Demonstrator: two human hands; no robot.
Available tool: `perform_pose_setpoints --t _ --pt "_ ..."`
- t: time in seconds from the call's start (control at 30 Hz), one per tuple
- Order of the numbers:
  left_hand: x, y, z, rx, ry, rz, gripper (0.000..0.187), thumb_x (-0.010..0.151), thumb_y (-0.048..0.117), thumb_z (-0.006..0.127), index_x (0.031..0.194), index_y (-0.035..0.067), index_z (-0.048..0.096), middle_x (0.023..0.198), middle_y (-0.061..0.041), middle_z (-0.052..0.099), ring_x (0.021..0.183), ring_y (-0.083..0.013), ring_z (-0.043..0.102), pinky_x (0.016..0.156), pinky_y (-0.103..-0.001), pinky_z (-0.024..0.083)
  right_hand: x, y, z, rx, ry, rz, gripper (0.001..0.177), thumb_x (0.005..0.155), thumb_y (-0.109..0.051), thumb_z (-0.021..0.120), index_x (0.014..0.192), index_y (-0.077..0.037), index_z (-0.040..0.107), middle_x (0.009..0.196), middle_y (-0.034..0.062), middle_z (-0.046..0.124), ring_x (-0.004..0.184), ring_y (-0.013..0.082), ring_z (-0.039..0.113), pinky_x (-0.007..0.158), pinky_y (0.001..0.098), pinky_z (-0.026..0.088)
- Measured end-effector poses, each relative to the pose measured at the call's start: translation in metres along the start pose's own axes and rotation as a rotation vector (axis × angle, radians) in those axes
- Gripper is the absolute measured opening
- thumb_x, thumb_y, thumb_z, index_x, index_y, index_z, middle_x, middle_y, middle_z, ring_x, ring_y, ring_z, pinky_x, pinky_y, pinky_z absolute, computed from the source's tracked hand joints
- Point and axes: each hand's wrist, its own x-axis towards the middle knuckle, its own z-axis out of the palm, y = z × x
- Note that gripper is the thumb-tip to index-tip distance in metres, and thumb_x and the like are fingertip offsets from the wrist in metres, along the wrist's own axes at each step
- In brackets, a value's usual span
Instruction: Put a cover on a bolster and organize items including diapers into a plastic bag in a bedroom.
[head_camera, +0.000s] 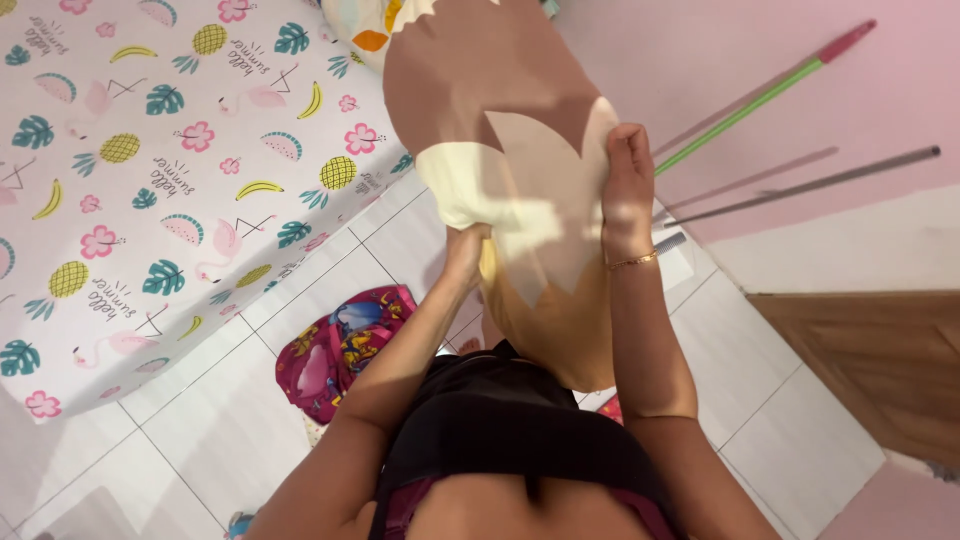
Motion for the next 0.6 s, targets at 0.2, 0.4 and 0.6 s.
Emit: perform_pose_setpoints --t 0.2,0.4,0.6 --pt "0.074 -0.009 -0.024 -0.152 0.068 0.027 0.046 0.066 -0.015 0.040 0.110 -0.014 0.055 0.097 -0.016 0.062 0.082 -0.0287 0.065 0.069 -0.042 0.059 0.044 0.003 0.011 -0.085 -0.256 0.073 0.040 0.109 -0.023 0.056 0.146 -0.010 0.050 0.122 -0.0004 0.065 0.113 0.0102 0.055 0.103 0.0268 0.045" --pt "0.147 0.037 -0.012 -0.209 0.314 0.018 0.033 0.062 -0.013 0.040 0.090 -0.013 0.057 0.093 -0.016 0.064 0.077 -0.0295 0.066 0.066 -0.041 0.060 0.082 0.072 -0.022 -0.316 -0.396 0.542 0.069 0.095 -0.033 0.062 0.157 -0.017 0.037 0.143 0.0128 0.056 0.129 0.0220 0.051 0.107 0.0356 0.040" --pt "0.220 0.072 -0.036 -0.182 0.507 -0.034 0.028 0.058 -0.011 0.040 0.079 -0.004 0.058 0.087 -0.012 0.064 0.075 -0.0258 0.063 0.061 -0.036 0.054 0.136 0.123 -0.050 -0.554 -0.753 0.671 0.099 0.084 -0.045 0.072 0.164 -0.015 0.021 0.169 0.0137 0.027 0.156 0.0250 0.020 0.124 0.0380 0.015"
